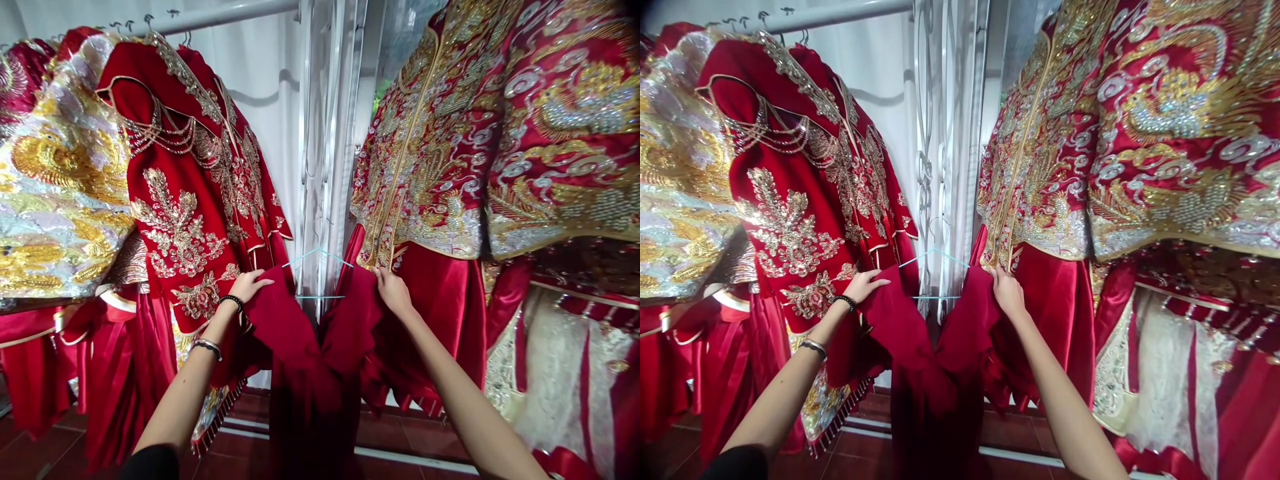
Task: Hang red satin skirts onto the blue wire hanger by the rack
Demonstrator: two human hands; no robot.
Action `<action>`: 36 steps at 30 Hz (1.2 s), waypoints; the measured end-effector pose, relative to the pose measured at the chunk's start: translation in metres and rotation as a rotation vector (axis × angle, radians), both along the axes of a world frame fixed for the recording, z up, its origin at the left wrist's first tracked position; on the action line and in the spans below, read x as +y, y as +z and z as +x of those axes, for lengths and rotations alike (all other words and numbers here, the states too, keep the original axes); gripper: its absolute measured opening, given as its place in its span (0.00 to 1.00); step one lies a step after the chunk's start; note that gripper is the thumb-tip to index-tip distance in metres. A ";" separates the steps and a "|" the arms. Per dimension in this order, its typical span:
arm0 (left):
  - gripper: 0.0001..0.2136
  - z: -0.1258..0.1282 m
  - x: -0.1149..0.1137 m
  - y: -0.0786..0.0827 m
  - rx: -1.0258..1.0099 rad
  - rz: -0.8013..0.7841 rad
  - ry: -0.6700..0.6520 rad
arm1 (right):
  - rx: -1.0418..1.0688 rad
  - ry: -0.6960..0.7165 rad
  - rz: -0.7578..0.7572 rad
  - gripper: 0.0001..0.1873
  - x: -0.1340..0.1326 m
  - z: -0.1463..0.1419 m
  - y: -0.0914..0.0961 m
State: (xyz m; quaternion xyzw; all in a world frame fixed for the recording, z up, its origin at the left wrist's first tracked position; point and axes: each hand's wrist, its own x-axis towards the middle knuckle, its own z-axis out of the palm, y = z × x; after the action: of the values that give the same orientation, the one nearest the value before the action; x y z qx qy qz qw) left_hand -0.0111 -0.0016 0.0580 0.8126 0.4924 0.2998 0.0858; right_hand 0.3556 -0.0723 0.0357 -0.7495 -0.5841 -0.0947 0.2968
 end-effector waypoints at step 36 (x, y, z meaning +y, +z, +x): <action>0.24 0.046 -0.009 -0.007 0.231 0.116 0.319 | -0.031 0.040 0.125 0.26 0.007 -0.017 -0.012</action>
State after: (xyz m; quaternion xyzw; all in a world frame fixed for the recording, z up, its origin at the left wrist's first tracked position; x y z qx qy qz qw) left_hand 0.0345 -0.0107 0.0509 0.7568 0.6034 0.2424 -0.0667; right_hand 0.3382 -0.0649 0.0242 -0.7161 -0.5964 -0.1366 0.3359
